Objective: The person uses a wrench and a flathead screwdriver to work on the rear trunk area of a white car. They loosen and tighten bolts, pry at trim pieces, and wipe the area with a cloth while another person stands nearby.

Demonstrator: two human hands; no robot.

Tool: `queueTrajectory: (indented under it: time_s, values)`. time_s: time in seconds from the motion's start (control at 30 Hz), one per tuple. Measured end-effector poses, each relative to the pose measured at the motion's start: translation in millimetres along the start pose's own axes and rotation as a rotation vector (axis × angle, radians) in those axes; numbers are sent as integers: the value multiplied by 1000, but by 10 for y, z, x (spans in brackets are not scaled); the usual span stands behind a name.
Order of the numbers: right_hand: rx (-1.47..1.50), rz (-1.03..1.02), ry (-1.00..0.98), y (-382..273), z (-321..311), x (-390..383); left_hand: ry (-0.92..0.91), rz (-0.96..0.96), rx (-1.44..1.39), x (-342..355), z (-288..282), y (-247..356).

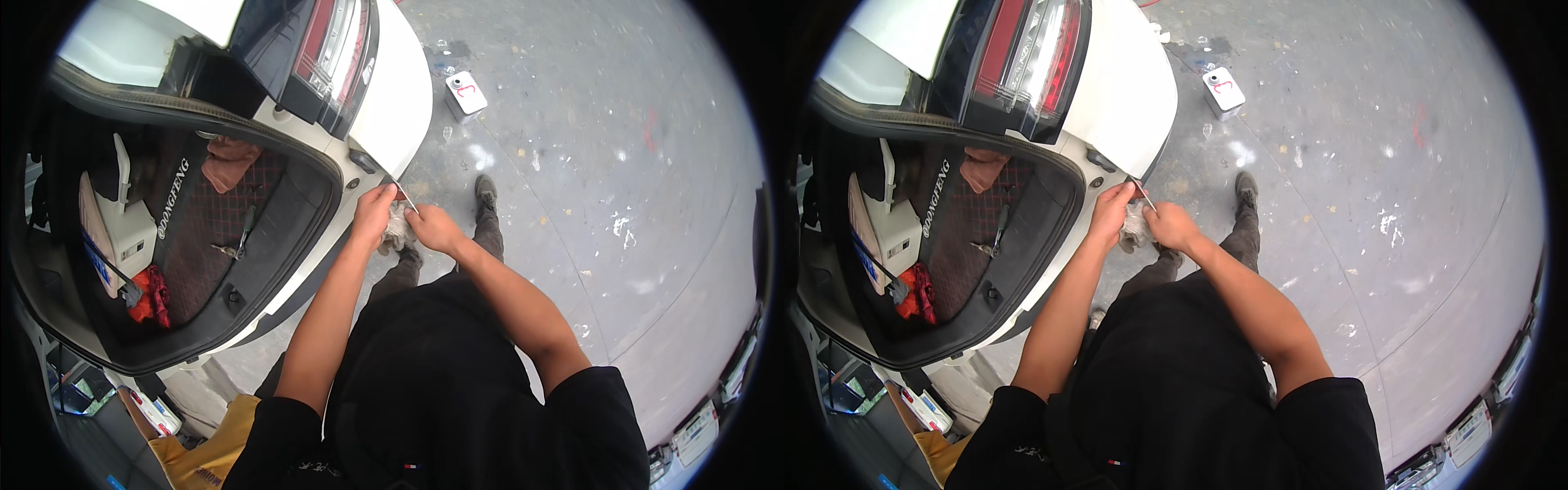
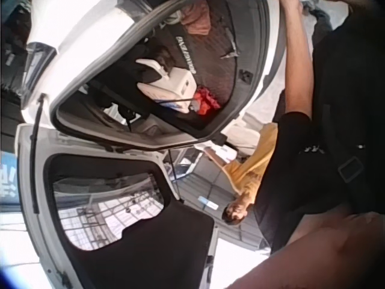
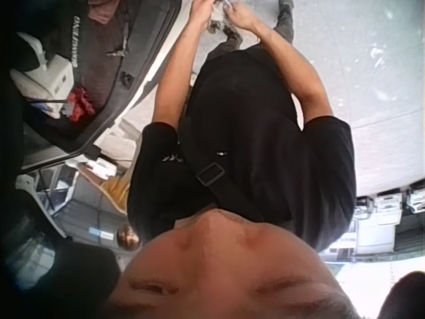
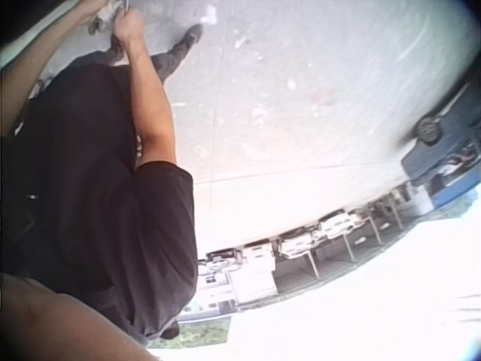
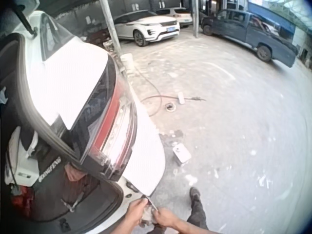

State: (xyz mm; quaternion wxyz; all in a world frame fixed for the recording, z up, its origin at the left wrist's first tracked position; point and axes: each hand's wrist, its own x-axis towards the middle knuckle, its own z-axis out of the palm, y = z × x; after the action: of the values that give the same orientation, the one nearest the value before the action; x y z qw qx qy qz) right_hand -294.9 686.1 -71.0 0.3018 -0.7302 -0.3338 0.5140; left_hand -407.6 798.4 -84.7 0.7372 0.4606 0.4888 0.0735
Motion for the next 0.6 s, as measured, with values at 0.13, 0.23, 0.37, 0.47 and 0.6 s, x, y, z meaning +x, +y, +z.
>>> queueTrajectory:
  time_s: [0.13,0.23,0.37,0.47,0.6]
  values:
    - [36,7,19,151,138,100,36,61,56,46,50,-8]
    - [-11,18,33,224,229,156,39,76,136,63,45,41]
    - [-193,12,46,39,139,84,13,58,83,58,28,36]
    - [-86,213,-132,-422,-164,-35,-41,-30,84,14,-5,114]
    - [36,299,-150,-570,-227,-92,-143,-129,332,-85,69,272]
